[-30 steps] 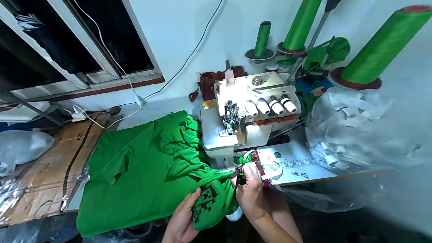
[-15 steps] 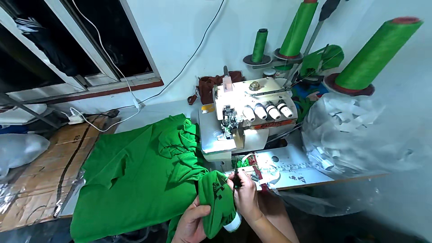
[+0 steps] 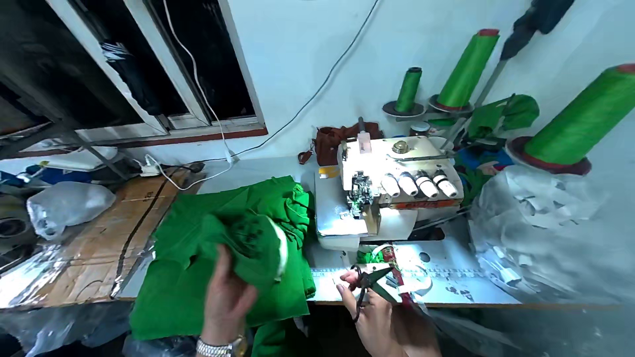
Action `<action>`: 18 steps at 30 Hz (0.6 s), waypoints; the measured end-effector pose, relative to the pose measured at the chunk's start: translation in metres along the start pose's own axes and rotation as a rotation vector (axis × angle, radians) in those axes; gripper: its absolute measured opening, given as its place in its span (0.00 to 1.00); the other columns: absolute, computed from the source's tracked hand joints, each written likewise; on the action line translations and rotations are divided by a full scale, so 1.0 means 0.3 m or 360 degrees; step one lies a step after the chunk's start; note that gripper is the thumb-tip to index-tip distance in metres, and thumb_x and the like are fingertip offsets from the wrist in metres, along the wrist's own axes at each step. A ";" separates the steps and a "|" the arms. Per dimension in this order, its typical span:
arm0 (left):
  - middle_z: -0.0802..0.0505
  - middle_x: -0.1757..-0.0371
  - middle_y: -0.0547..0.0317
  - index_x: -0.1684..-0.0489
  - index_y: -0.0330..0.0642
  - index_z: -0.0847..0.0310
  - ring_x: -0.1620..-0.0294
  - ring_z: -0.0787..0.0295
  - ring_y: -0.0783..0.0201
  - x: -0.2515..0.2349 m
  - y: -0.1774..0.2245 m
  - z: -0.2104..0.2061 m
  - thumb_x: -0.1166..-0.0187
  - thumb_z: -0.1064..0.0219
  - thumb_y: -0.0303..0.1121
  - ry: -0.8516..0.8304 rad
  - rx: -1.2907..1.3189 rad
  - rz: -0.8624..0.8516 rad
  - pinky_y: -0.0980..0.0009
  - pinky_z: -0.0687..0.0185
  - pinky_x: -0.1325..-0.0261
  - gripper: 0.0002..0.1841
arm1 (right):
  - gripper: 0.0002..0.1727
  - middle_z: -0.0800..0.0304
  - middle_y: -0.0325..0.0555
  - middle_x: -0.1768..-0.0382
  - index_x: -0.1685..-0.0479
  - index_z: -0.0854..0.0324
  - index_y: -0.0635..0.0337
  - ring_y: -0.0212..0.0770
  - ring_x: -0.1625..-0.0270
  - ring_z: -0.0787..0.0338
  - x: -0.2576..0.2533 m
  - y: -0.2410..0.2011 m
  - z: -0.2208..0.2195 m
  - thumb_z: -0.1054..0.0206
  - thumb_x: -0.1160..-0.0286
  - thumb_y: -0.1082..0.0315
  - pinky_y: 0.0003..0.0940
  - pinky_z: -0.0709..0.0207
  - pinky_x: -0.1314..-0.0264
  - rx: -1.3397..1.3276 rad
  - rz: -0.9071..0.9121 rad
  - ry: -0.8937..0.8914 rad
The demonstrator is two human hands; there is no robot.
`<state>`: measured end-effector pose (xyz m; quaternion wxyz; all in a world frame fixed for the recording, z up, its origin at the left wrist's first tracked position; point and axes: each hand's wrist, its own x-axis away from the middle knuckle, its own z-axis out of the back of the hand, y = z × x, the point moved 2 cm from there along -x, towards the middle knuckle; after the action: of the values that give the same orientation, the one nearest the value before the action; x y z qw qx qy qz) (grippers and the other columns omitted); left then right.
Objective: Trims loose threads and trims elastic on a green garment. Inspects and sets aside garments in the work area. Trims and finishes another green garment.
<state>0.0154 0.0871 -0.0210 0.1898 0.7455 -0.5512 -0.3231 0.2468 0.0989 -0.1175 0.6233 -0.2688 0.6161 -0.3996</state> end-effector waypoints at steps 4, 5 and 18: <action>0.04 0.49 0.51 0.40 0.43 0.19 0.48 0.04 0.58 0.084 -0.151 0.052 0.06 0.61 0.48 0.0434 0.0011 0.0394 0.58 0.06 0.45 0.25 | 0.14 0.05 0.40 0.53 0.52 0.14 0.66 0.24 0.54 0.09 0.004 -0.032 -0.038 0.26 0.29 0.65 0.20 0.14 0.47 -0.0306 -0.0042 -0.0215; 0.04 0.50 0.49 0.40 0.41 0.20 0.50 0.04 0.57 0.101 -0.172 0.064 0.05 0.65 0.48 0.0486 0.0058 0.0444 0.58 0.06 0.47 0.27 | 0.15 0.06 0.42 0.50 0.50 0.15 0.67 0.25 0.53 0.09 0.001 -0.041 -0.053 0.26 0.28 0.64 0.21 0.14 0.47 -0.0359 -0.0039 -0.0255; 0.06 0.42 0.44 0.41 0.42 0.13 0.38 0.08 0.50 0.169 -0.184 0.167 0.13 0.45 0.52 0.0367 0.0727 0.0369 0.51 0.13 0.35 0.24 | 0.25 0.09 0.47 0.48 0.45 0.20 0.73 0.28 0.47 0.10 -0.043 -0.122 -0.246 0.27 0.28 0.57 0.22 0.15 0.43 -0.0349 -0.0198 -0.0257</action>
<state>0.0285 0.0605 -0.1061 0.1142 0.7328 -0.6661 -0.0797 0.1693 0.1016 -0.0873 0.6117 -0.4043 0.5861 -0.3447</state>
